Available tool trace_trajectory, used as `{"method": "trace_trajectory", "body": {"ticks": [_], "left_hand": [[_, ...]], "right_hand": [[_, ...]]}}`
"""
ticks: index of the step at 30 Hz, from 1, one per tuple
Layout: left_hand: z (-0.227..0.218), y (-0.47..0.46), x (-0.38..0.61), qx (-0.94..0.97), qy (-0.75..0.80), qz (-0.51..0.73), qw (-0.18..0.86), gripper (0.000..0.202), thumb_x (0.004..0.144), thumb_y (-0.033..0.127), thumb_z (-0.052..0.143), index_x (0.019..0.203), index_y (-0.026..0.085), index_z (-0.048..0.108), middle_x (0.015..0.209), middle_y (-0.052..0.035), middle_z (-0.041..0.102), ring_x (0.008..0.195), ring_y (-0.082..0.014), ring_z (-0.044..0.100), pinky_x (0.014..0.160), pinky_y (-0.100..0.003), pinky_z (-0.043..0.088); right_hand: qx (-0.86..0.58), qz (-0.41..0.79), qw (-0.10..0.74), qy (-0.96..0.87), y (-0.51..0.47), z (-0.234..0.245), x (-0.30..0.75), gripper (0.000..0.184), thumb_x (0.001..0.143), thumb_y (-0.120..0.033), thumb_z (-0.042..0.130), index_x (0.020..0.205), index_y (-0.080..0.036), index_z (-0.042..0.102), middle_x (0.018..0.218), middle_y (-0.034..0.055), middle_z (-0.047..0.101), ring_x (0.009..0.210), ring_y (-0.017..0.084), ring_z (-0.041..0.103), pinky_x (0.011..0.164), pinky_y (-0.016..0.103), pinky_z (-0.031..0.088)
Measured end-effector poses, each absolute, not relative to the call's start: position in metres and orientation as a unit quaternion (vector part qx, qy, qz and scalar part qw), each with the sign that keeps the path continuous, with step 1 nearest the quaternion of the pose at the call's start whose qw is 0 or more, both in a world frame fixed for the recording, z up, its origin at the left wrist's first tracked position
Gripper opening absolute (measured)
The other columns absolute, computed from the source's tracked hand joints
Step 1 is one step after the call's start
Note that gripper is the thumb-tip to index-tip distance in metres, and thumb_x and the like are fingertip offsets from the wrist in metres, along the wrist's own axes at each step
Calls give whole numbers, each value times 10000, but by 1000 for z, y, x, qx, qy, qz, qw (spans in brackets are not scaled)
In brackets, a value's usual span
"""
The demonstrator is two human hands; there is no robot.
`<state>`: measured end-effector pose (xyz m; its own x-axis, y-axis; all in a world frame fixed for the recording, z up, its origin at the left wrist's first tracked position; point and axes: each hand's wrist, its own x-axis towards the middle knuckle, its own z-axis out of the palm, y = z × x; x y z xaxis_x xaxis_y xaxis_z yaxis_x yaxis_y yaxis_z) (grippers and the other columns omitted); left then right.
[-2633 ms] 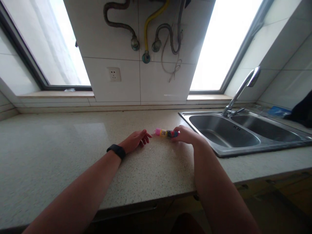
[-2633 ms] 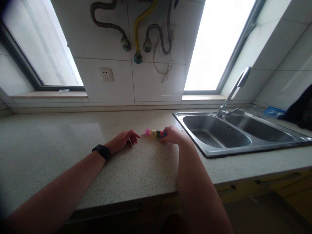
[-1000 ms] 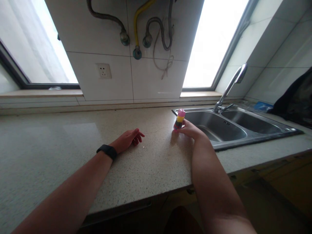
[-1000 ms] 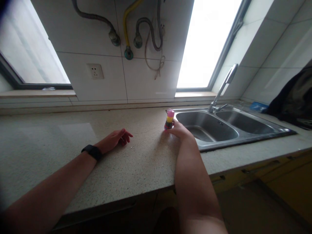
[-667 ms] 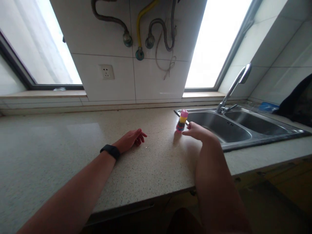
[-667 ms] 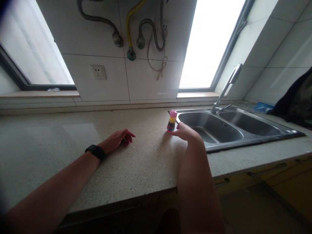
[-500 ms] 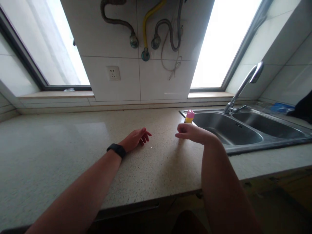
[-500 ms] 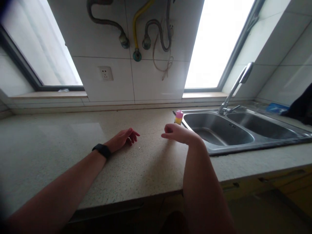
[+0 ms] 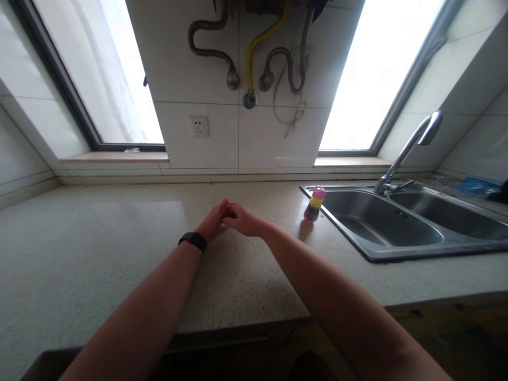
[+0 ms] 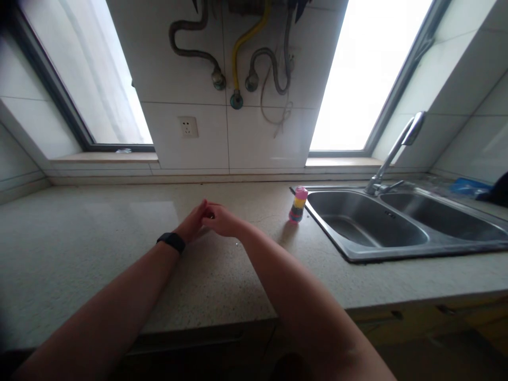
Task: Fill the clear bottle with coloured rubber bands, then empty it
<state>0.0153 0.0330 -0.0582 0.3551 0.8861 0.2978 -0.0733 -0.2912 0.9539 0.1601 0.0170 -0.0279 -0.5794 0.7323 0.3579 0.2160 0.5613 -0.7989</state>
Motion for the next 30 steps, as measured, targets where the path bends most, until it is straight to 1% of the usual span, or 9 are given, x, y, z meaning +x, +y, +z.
{"method": "trace_trajectory", "body": {"ticks": [3, 5, 6, 8, 11, 14, 19, 23, 30], "left_hand": [[-56, 32, 16, 680, 323, 442, 488, 587, 902, 641, 435, 981, 117, 685, 797, -78, 660, 682, -168, 584, 640, -281, 447], [-56, 32, 17, 717, 325, 407, 463, 507, 895, 584, 503, 1020, 126, 679, 828, -63, 659, 709, -163, 576, 660, -276, 443], [-57, 33, 17, 733, 324, 392, 452, 476, 892, 558, 526, 1031, 129, 676, 848, -59, 659, 731, -162, 575, 680, -276, 443], [-59, 34, 19, 752, 322, 371, 439, 442, 903, 523, 524, 1048, 131, 670, 873, -54, 655, 762, -162, 571, 711, -280, 442], [-62, 35, 22, 763, 323, 358, 430, 428, 930, 496, 477, 1068, 133, 656, 871, -50, 644, 752, -161, 559, 704, -282, 438], [-63, 34, 24, 774, 328, 356, 409, 424, 945, 489, 443, 1051, 133, 649, 875, -52, 638, 772, -170, 557, 709, -291, 439], [-61, 33, 25, 791, 340, 356, 364, 406, 954, 471, 426, 1028, 135, 642, 920, -62, 643, 874, -197, 568, 816, -324, 440], [-62, 34, 26, 794, 341, 356, 358, 405, 959, 466, 416, 1040, 135, 636, 938, -66, 644, 898, -204, 573, 846, -332, 439], [-62, 33, 26, 795, 343, 354, 354, 403, 963, 460, 408, 1033, 133, 634, 928, -66, 641, 890, -201, 573, 834, -327, 440]], "right_hand": [[-297, 430, 365, -770, 24, -43, 156, 107, 771, -89, 515, 789, -153, 598, 764, 5, 600, 702, 119, 526, 649, 238, 419], [-332, 458, 404, -719, 26, -54, 161, 157, 808, -100, 462, 829, -155, 608, 744, 1, 594, 689, 118, 526, 638, 232, 414], [-350, 469, 401, -705, 26, -58, 164, 170, 812, -98, 453, 837, -155, 611, 725, -1, 590, 673, 118, 522, 626, 231, 406], [-371, 481, 393, -690, 26, -64, 171, 180, 808, -84, 440, 799, -156, 604, 689, -3, 581, 641, 116, 509, 611, 229, 391], [-377, 486, 389, -685, 25, -65, 176, 187, 800, -72, 435, 780, -156, 601, 678, -1, 583, 634, 119, 510, 626, 235, 393], [-361, 475, 386, -704, 26, -63, 177, 217, 771, -54, 446, 846, -146, 627, 710, 2, 600, 656, 123, 520, 652, 239, 404], [-320, 442, 380, -747, 27, -65, 180, 329, 730, -43, 478, 982, -144, 664, 836, 18, 652, 773, 135, 563, 736, 243, 439], [-309, 435, 379, -756, 29, -67, 182, 330, 738, -54, 486, 996, -147, 670, 870, 26, 662, 814, 142, 576, 772, 251, 451], [-313, 439, 375, -754, 30, -68, 181, 310, 748, -67, 493, 994, -136, 669, 857, 29, 664, 779, 135, 574, 737, 248, 453]]}}
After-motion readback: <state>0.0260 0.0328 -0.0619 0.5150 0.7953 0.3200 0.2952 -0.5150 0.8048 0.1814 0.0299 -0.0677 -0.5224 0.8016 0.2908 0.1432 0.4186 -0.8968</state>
